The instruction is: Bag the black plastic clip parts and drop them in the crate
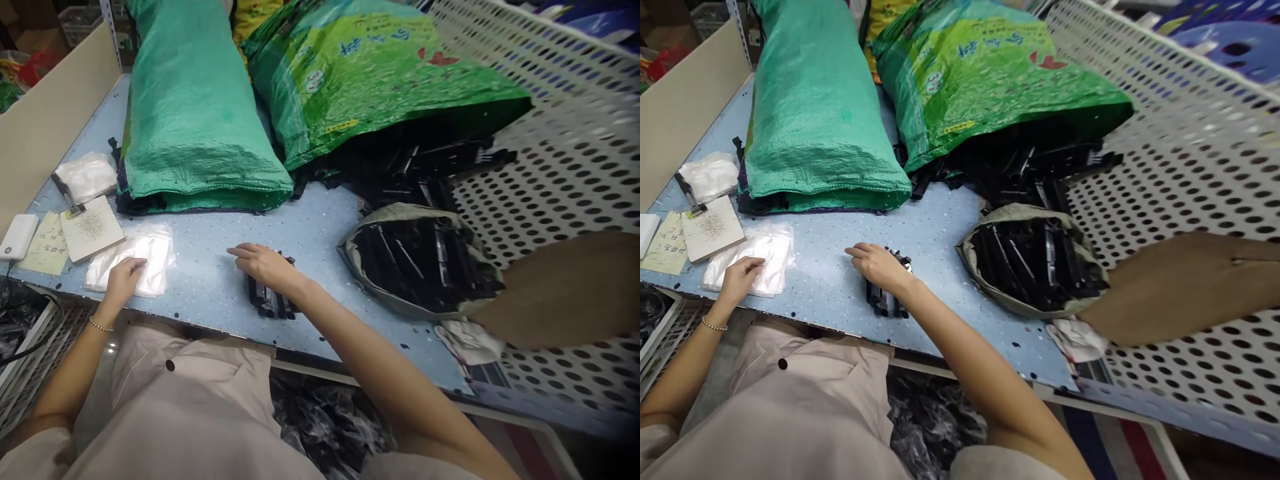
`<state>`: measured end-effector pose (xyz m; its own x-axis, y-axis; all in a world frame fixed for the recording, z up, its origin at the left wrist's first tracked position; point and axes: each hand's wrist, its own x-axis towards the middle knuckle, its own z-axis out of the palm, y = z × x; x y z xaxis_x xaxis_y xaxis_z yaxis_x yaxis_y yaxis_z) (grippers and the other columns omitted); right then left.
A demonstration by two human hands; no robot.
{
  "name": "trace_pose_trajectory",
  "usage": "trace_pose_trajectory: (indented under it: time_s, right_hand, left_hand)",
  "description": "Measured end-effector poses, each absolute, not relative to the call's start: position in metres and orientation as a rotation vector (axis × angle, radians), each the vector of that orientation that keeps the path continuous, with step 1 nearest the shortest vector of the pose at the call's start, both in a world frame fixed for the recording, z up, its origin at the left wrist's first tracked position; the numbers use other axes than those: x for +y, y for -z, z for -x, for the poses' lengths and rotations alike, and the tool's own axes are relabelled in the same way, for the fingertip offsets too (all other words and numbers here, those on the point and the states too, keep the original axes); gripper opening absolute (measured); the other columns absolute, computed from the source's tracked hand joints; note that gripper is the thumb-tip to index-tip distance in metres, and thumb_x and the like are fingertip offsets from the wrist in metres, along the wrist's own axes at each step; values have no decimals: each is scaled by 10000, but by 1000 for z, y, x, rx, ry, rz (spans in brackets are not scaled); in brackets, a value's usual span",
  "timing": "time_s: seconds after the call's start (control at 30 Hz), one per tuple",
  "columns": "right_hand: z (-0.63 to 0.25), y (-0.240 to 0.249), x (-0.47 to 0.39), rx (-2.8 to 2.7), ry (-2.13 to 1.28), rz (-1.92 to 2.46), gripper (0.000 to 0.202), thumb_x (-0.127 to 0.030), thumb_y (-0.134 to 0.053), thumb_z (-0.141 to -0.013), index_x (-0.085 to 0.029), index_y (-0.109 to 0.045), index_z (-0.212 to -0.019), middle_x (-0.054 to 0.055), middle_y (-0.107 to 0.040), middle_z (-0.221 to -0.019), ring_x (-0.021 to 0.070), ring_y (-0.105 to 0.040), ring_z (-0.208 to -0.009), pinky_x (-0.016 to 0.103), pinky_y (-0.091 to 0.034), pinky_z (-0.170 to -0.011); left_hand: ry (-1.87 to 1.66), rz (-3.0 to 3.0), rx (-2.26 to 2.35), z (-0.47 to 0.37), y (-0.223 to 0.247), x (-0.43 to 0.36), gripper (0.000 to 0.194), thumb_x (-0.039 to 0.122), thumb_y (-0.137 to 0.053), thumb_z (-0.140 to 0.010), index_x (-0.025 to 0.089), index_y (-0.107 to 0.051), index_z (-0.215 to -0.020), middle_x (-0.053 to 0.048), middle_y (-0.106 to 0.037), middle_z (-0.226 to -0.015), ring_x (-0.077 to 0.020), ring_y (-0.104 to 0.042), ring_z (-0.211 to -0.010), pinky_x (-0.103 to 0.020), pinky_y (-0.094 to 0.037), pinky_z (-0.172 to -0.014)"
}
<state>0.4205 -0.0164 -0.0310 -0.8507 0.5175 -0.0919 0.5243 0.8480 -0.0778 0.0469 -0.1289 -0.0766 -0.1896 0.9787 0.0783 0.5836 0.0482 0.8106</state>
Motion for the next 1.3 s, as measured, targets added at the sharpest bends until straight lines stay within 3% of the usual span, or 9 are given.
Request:
trace_pose_trajectory:
  time_s: [0.23, 0.4, 0.47, 0.6, 0.7, 0.87, 1.07, 1.2, 1.3]
  right_hand:
    - [-457, 42, -13, 2787, 25, -980, 461, 24, -478, -841, -181, -675, -1202, 132, -624, -1358, 255, -626, -1114, 370, -501, -861]
    - [-441, 29, -25, 2832, 412, -1157, 254, -161, -511, -929, -170, -701, -1097, 133, -726, -1051, 248, -630, -997, 331, -488, -785]
    - [-419, 27, -39, 2776, 910, -1345, 235, -283, -533, -941, -166, -693, -1067, 117, -726, -971, 230, -641, -898, 317, -485, -730]
    - [-365, 40, -77, 1975, 2457, -1330, 313, -462, -610, -861, -160, -639, -937, 58, -719, -783, 131, -611, -617, 232, -441, -546]
    - [-333, 58, -102, 1203, 2965, -1206, 316, -417, -733, -732, -167, -568, -836, 58, -702, -652, 100, -571, -508, 181, -362, -442]
    - [-314, 75, -122, 834, 3103, -1269, 265, -219, -760, -654, -159, -540, -790, 75, -693, -605, 70, -519, -464, 143, -324, -405]
    - [-284, 83, -128, 375, 3308, -967, 293, -267, -770, -787, -151, -579, -976, 32, -651, -675, 55, -480, -485, 116, -288, -384]
    - [-269, 90, -128, 77, 3318, -713, 303, -306, -685, -887, -94, -597, -1085, -8, -566, -628, 33, -420, -481, 83, -280, -381]
    - [-278, 88, -130, 166, 3411, -764, 342, -315, -781, -800, -112, -604, -1010, -23, -546, -614, 33, -440, -489, 88, -279, -386]
  left_hand:
    - [-1039, -1362, 1893, -57, 76, -124, 314, 341, -776, -703, 212, -504, -794, 56, -542, -701, -117, -515, -644, -253, -411, -643]
    - [-1039, -1303, 1796, -55, 78, -121, 221, 336, -686, -781, 211, -509, -821, 29, -586, -752, -131, -563, -694, -259, -429, -657]
    - [-1053, -1270, 1726, -53, 81, -121, 192, 306, -666, -781, 210, -523, -866, 9, -622, -812, -144, -602, -750, -270, -460, -691]
    - [-1071, -1241, 1747, -54, 81, -121, 241, 285, -716, -729, 206, -532, -863, 9, -628, -798, -145, -599, -732, -274, -476, -696]
    - [-1065, -1313, 1804, -56, 74, -123, 163, 264, -665, -776, 205, -561, -886, 3, -633, -805, -147, -597, -729, -278, -487, -700]
    - [-994, -1783, 1916, -50, 64, -129, 213, 154, -498, -849, 208, -681, -945, -49, -644, -969, -199, -636, -943, -342, -504, -896]
    - [-943, -1871, 2053, -40, 70, -123, 286, 155, -511, -860, 179, -724, -1049, -98, -659, -1121, -238, -652, -1047, -374, -528, -966]
    - [-1030, -2136, 1940, -57, 56, -139, 454, 109, -430, -927, 193, -602, -1338, -125, -624, -1305, -238, -603, -1221, -408, -498, -1072]
    - [-1094, -2474, 1534, -88, 46, -163, 585, 64, -424, -944, 240, -415, -1502, -129, -612, -1365, -225, -614, -1225, -396, -548, -1025]
